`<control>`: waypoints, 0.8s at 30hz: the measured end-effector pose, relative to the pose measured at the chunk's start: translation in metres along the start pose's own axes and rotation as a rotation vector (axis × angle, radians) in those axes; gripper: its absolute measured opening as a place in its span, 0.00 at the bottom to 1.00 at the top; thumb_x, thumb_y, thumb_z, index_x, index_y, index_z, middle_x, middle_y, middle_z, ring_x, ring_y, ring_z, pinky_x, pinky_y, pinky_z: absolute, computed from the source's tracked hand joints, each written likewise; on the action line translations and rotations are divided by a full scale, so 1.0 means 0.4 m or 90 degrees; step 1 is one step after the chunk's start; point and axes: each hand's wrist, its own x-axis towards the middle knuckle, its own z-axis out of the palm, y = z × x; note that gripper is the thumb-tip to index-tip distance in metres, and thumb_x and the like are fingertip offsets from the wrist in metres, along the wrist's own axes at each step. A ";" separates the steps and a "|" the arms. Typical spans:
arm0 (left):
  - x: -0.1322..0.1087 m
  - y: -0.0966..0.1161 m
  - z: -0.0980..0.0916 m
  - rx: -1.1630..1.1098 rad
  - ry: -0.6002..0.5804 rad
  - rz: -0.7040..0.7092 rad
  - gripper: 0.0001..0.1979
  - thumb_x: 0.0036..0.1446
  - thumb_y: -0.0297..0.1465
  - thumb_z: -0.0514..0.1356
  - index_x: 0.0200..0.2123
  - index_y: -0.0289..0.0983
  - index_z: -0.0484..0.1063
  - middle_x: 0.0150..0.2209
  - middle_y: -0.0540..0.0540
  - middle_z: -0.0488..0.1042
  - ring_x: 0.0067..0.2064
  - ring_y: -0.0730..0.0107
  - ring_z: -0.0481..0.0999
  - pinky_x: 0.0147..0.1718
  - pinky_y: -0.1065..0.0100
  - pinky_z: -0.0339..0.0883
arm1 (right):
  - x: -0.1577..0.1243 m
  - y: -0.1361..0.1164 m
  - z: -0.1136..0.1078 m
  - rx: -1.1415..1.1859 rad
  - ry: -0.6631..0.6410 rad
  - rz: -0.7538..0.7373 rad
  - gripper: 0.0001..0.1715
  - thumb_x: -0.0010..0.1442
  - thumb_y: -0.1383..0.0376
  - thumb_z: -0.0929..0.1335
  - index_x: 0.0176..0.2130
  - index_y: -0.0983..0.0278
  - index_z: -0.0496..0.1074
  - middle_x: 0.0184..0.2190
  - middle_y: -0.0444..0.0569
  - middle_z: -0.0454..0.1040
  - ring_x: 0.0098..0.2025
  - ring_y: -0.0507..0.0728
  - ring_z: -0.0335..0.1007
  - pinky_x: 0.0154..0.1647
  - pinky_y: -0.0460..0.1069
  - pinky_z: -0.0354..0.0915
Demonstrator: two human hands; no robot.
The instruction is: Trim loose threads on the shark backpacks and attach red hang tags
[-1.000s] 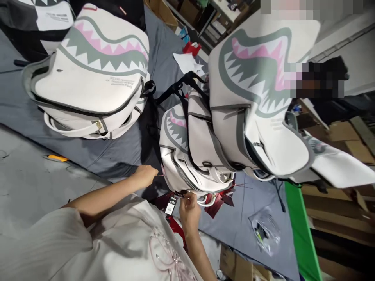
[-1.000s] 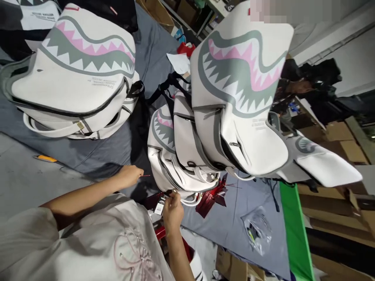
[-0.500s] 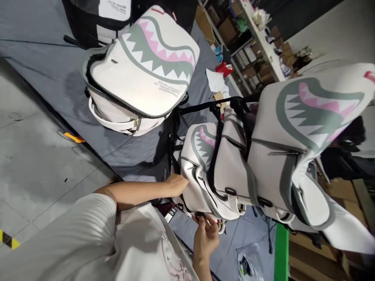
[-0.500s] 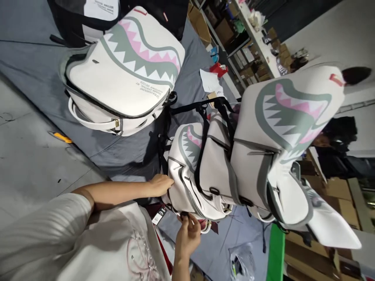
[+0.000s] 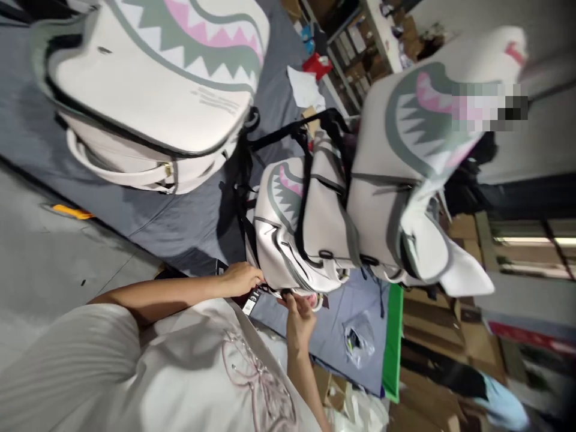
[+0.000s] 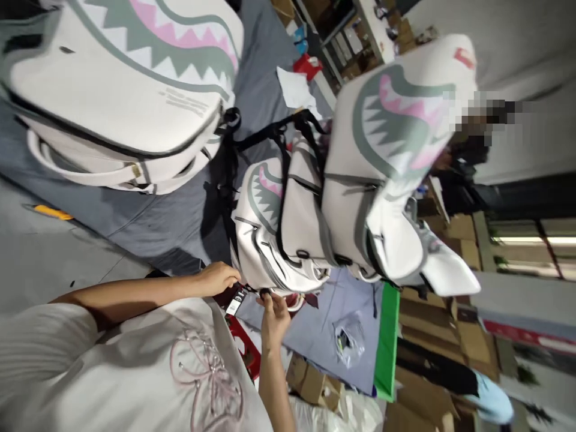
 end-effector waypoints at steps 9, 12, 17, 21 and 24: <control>0.074 0.082 0.030 0.023 -0.024 0.002 0.16 0.63 0.31 0.51 0.40 0.39 0.80 0.30 0.47 0.80 0.33 0.68 0.77 0.33 0.70 0.64 | -0.008 0.032 0.009 0.151 -0.033 -0.007 0.28 0.47 0.49 0.74 0.39 0.67 0.73 0.35 0.51 0.80 0.27 0.57 0.76 0.39 0.56 0.73; 0.070 0.087 0.022 0.021 -0.043 0.001 0.18 0.62 0.29 0.50 0.42 0.39 0.80 0.30 0.48 0.80 0.33 0.70 0.77 0.36 0.71 0.65 | -0.008 0.037 0.007 0.167 -0.052 -0.006 0.28 0.49 0.49 0.74 0.41 0.67 0.73 0.35 0.52 0.80 0.29 0.58 0.77 0.40 0.57 0.73; 0.079 0.117 0.037 0.038 -0.053 -0.025 0.18 0.60 0.28 0.51 0.44 0.40 0.80 0.34 0.47 0.81 0.38 0.66 0.78 0.40 0.68 0.66 | -0.008 0.032 -0.007 0.178 -0.062 -0.012 0.26 0.49 0.50 0.74 0.41 0.66 0.73 0.35 0.52 0.80 0.32 0.60 0.78 0.39 0.56 0.74; 0.102 0.140 0.068 0.038 -0.062 -0.026 0.16 0.58 0.27 0.53 0.41 0.40 0.81 0.32 0.48 0.81 0.36 0.68 0.78 0.38 0.70 0.67 | 0.009 0.044 -0.037 0.149 -0.100 -0.050 0.20 0.52 0.50 0.73 0.30 0.65 0.73 0.27 0.47 0.76 0.31 0.58 0.76 0.36 0.52 0.73; 0.123 0.148 0.081 0.030 -0.076 -0.019 0.16 0.57 0.26 0.53 0.40 0.40 0.81 0.30 0.50 0.81 0.34 0.72 0.79 0.36 0.73 0.67 | 0.039 0.068 -0.057 0.118 -0.172 -0.087 0.21 0.51 0.47 0.71 0.29 0.64 0.76 0.25 0.49 0.77 0.29 0.61 0.75 0.31 0.52 0.72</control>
